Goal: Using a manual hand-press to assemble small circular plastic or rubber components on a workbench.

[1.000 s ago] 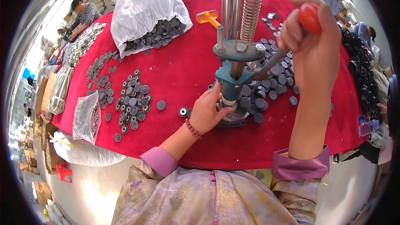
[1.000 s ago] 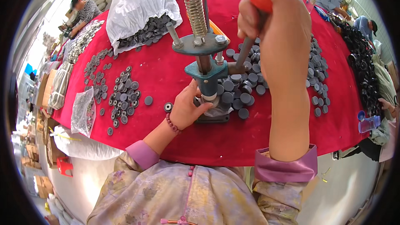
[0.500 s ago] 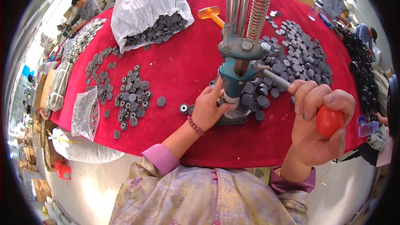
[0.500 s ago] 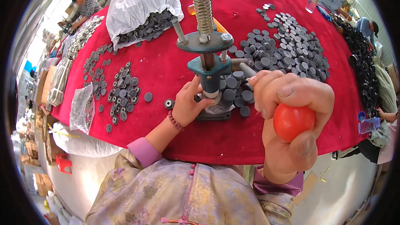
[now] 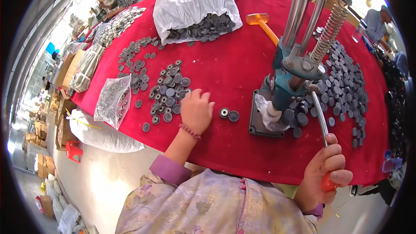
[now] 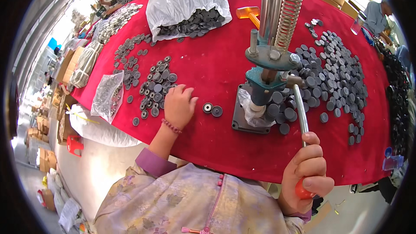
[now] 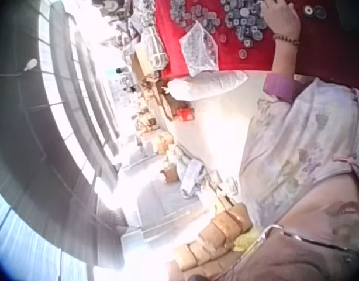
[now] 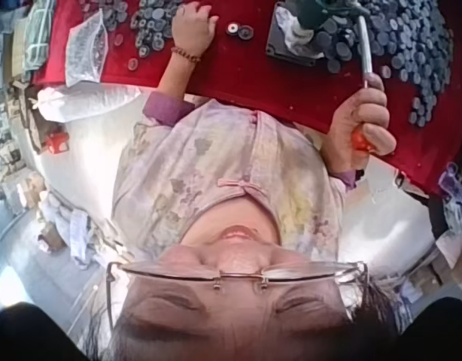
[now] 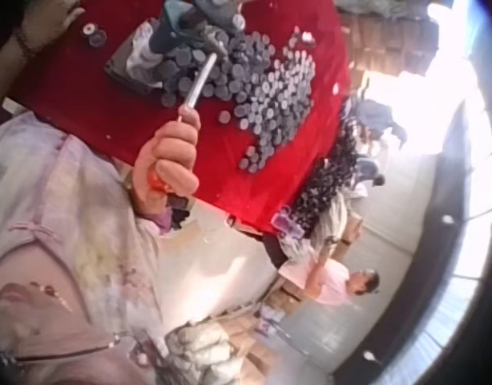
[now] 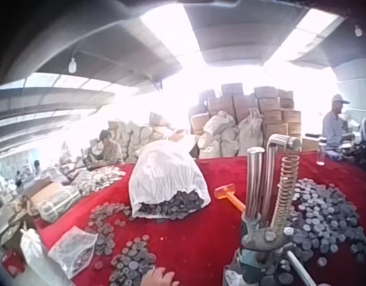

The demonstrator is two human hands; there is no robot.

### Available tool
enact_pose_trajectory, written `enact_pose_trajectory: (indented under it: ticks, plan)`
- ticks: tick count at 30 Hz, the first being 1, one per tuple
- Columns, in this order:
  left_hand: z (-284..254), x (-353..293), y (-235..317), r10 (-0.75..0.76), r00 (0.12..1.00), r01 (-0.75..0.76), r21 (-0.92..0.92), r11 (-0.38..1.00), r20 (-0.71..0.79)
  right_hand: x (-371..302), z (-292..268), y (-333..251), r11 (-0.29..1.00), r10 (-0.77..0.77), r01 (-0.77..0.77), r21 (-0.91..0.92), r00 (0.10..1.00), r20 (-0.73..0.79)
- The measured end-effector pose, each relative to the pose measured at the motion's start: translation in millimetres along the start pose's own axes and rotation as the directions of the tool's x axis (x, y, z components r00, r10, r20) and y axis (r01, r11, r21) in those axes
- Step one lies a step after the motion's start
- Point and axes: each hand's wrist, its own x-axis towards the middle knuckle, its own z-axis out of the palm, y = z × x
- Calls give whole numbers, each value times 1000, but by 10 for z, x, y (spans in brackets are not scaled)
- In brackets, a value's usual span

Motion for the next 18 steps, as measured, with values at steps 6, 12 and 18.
enact_pose_trajectory:
  ticks: [6,12,18]
  plan:
    - [218,-132,-283,-25,994,41,-143,989,111,-10,-10,98,999,-41,41,30,999,-6]
    - [55,-99,-60,194,978,-120,-564,817,73,29,-52,57,1000,-27,27,11,1000,16]
    - [53,-204,-214,107,984,-93,-101,991,145,32,-42,28,1000,-28,28,1,999,30]
